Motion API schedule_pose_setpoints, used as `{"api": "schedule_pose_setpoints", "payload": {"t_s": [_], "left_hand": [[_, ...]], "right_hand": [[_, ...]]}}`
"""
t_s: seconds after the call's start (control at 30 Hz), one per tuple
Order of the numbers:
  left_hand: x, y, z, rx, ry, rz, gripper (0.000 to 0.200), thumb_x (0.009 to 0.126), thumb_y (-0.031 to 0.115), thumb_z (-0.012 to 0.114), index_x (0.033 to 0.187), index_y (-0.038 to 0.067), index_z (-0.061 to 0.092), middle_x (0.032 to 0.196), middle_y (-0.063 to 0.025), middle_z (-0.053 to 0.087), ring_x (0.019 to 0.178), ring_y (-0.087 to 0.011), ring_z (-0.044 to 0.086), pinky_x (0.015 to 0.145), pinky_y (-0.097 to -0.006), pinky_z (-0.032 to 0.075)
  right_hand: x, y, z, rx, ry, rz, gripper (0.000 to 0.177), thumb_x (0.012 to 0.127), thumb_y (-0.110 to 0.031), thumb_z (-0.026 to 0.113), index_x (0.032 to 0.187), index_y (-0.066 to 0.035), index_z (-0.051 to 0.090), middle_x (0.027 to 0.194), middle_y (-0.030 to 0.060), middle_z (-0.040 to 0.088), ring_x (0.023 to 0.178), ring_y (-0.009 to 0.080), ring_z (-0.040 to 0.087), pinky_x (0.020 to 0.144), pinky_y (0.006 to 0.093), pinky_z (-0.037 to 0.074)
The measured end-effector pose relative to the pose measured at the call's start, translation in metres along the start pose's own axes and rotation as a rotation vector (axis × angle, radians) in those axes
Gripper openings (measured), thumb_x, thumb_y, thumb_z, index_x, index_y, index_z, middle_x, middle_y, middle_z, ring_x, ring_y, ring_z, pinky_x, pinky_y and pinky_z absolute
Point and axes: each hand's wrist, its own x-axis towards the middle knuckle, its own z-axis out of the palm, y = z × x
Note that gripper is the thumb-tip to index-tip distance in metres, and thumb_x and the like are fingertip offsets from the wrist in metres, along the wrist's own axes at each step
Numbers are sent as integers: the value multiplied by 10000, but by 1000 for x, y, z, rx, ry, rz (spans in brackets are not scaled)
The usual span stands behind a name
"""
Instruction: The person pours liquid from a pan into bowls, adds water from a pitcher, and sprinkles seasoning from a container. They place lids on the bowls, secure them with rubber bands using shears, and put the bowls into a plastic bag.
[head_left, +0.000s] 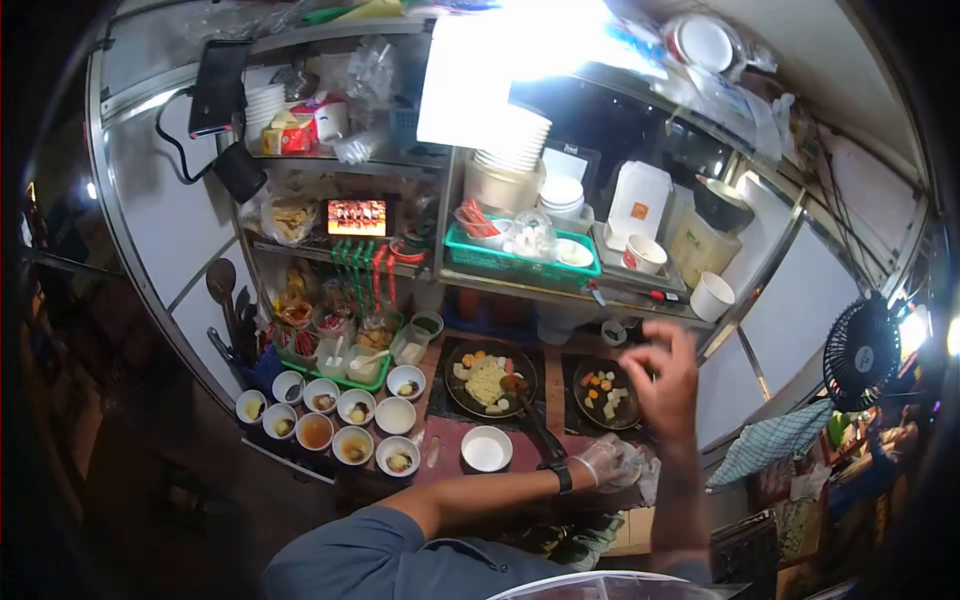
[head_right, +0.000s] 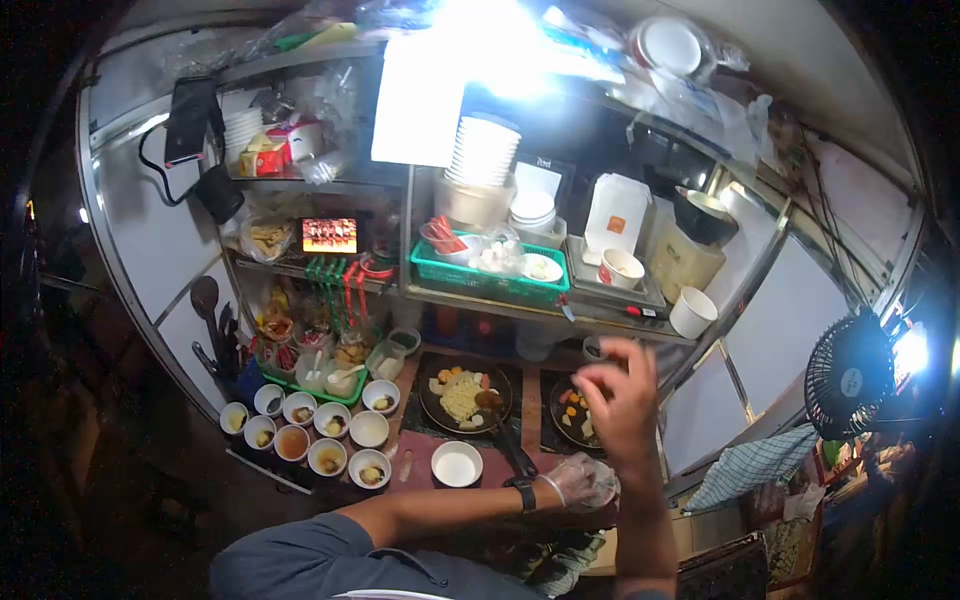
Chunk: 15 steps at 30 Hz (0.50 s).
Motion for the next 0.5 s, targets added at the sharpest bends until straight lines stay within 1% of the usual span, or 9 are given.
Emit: {"api": "schedule_pose_setpoints", "payload": {"t_s": [0.07,0.13,0.17,0.23,0.3,0.33,0.37,0.4,0.5], "left_hand": [[-1,43,-79,-101,30,76,349,854,311,803,1024,34,676,1081,-196,599,926,-387,646,838,-483,552],[4,68,-151,-205,131,270,329,857,317,810,953,49,644,1027,-170,596,901,-358,644,803,-452,547],[4,91,-197,-157,113,263,265,873,275,798,924,58,656,995,-157,617,891,-344,652,789,-436,554],[3,118,-276,-136,265,442,212,895,237,779,890,60,663,979,-141,639,882,-328,663,769,-434,559],[-2,133,-346,-127,364,527,176,896,191,784,874,63,665,984,-133,659,853,-315,675,736,-432,563],[-4,139,-375,-102,403,553,168,884,158,794,866,58,661,966,-128,663,841,-309,679,724,-430,564],[-8,145,-403,-76,442,579,165,872,126,805,859,54,657,947,-124,667,830,-304,683,712,-428,565],[-14,151,-427,-51,464,591,163,864,101,809,855,49,655,944,-127,671,827,-305,687,708,-424,566],[-32,158,-485,29,513,605,170,840,64,820,843,46,652,900,-130,681,852,-316,702,740,-432,574]], "right_hand": [[75,-69,-11,-37,74,-338,158,755,-33,859,822,-40,716,1218,136,635,1148,344,603,952,448,530],[153,-125,-4,-64,189,-616,242,769,-44,849,965,-42,708,1254,141,636,1175,349,603,1001,478,510],[195,-144,3,-194,259,-775,236,796,-65,830,998,-54,709,1282,135,639,1177,332,604,987,475,528],[286,-173,30,-316,418,-950,214,842,-150,808,1035,-75,753,1222,119,643,1174,304,620,949,466,558],[384,-174,68,-579,627,-1075,202,962,-126,610,1118,-21,682,1276,173,672,1248,323,582,1036,444,492],[448,-180,88,-862,183,-847,181,945,-130,612,1043,-13,708,1259,176,667,1248,329,581,1063,434,492],[440,-200,70,-1022,158,-915,167,929,-133,627,984,-34,749,1251,171,657,1219,313,602,1030,420,526],[449,-200,83,-768,268,-643,166,917,-136,636,932,-53,779,1153,152,694,1199,318,619,960,440,567],[464,-202,87,-903,220,-596,182,917,-131,634,972,-48,786,1057,171,706,1093,372,661,904,465,589]]}}
